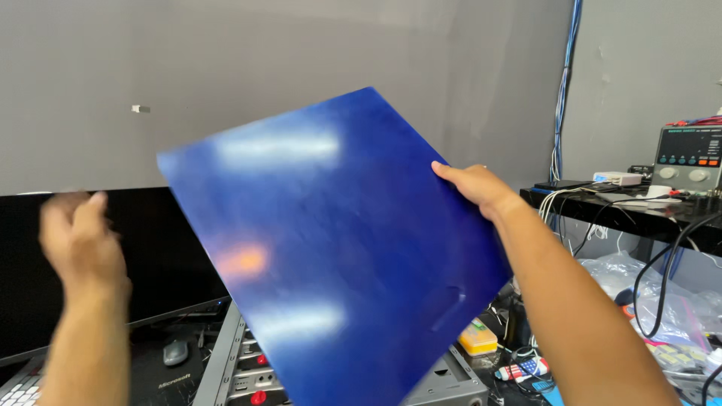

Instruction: The person organizes internal cables by hand, retrieves a side panel from under the workspace, and slides it onto the computer chassis.

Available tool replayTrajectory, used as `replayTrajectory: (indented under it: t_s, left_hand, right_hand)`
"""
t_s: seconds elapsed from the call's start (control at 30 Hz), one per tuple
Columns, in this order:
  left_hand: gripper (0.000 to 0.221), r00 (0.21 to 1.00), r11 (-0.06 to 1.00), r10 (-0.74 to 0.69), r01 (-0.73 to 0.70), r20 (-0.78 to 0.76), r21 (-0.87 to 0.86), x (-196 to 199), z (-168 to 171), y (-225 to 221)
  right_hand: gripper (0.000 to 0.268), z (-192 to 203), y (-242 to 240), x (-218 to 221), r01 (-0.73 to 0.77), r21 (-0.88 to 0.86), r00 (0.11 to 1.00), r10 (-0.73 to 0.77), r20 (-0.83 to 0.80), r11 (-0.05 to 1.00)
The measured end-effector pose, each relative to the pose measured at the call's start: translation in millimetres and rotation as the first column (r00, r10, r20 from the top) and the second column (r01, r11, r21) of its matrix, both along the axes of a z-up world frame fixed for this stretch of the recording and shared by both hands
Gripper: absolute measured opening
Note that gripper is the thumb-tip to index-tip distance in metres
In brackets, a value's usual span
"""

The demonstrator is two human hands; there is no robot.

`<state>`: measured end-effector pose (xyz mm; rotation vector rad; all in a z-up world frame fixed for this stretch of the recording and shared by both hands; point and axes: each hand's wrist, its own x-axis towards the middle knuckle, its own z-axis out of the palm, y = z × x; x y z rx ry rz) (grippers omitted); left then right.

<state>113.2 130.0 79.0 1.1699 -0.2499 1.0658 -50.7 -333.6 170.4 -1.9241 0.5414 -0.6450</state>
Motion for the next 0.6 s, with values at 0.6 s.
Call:
replayTrajectory:
  t_s: [0.6]
  left_hand:
    - [0.03,0.575,0.566,-0.571,0.793,-0.586,0.227,-45,14,-109]
  right_hand:
    - [0.053,34,-29,10,0.049,-0.579,0.997,-0.006,0.077,0.814]
